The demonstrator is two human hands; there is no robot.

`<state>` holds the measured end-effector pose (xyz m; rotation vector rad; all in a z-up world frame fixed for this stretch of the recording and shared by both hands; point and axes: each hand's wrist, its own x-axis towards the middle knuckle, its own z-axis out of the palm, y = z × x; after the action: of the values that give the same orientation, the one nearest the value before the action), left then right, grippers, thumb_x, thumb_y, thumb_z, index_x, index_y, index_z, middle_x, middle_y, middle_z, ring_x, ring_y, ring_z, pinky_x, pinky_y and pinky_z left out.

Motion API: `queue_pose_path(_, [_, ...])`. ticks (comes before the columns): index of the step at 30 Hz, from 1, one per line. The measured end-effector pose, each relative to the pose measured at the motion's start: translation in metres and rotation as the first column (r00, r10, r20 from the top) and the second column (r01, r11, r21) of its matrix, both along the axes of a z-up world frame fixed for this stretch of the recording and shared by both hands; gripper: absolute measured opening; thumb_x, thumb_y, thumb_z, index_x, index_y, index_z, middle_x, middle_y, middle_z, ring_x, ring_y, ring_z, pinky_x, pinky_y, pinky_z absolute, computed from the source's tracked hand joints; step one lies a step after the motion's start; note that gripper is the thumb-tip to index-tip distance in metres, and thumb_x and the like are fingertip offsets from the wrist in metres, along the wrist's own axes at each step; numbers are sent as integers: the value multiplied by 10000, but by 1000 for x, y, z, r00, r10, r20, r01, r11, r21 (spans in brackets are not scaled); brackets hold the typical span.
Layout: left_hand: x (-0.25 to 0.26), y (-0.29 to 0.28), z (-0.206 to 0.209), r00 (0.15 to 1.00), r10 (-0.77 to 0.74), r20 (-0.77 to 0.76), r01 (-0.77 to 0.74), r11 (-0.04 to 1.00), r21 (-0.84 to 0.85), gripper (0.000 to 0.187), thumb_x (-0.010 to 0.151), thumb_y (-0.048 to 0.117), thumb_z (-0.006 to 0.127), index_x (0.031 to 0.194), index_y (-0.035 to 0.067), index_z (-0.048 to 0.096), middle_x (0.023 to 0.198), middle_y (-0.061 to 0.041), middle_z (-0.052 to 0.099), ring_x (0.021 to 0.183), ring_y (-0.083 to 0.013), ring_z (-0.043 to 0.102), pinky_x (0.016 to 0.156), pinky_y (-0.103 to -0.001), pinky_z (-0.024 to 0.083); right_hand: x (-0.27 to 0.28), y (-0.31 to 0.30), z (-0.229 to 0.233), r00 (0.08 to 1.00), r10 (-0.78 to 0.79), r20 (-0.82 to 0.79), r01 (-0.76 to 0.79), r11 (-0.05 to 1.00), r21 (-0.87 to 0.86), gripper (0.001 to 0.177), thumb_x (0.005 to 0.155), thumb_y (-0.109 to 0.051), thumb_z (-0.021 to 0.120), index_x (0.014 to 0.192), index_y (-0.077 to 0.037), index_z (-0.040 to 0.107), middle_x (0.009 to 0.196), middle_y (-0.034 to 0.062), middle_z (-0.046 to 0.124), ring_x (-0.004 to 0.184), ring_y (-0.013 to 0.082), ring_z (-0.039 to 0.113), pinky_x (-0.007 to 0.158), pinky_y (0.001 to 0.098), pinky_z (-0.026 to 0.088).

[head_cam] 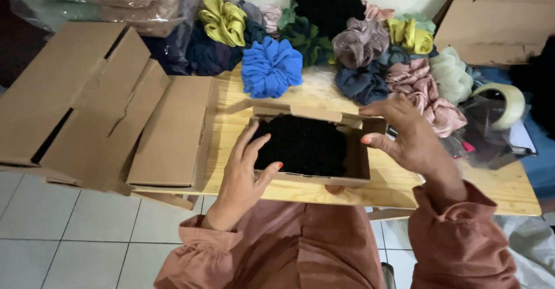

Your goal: Using a tagging gun to attach plastic fasteners to fabric scrunchies and then placing them into a cardboard box, including some box assembly.

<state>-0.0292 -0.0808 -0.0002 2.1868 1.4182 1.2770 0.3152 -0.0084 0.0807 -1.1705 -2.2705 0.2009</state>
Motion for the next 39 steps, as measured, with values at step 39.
queue_pose_path(39, [-2,26,-10,921,198,334,-85,942,-324,669,668,438,913,1097,118,511,1410,-176,519,1302,-412,545,1067,-472,476,-171,57,33,958,176,226,-232,940,250,138,1041,-188,503,966,-274,582,904,-51,579,788,280,688,593,366,536])
